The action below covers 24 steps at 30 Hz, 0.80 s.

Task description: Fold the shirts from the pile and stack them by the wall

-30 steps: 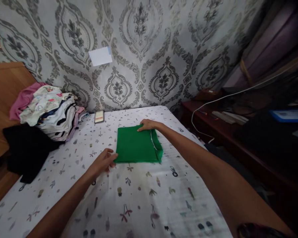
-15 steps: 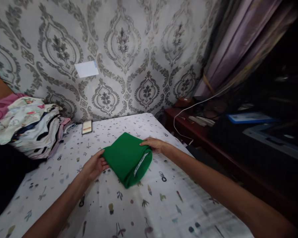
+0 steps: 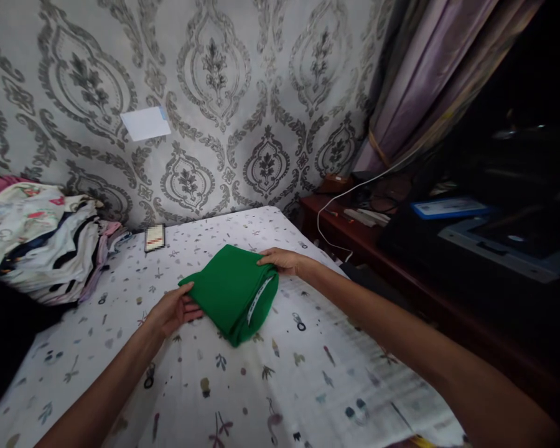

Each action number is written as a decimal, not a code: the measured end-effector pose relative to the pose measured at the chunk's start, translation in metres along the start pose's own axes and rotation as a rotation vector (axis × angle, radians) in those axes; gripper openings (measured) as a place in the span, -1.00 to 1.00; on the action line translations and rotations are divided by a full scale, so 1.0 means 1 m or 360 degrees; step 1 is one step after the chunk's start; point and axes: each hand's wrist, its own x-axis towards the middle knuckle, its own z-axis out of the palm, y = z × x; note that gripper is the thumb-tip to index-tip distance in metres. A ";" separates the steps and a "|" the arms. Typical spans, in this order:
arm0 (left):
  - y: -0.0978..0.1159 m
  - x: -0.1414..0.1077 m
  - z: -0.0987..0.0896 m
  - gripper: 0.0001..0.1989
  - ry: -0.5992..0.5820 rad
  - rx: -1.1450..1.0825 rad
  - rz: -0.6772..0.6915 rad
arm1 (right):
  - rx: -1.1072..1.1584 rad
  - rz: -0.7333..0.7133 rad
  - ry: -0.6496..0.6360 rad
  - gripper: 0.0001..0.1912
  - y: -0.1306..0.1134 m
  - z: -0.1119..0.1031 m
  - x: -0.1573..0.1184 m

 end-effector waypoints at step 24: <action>-0.029 -0.059 0.033 -0.56 -0.1046 0.0977 -0.0239 | -0.1917 -0.0857 0.0219 -0.44 -0.057 0.049 0.023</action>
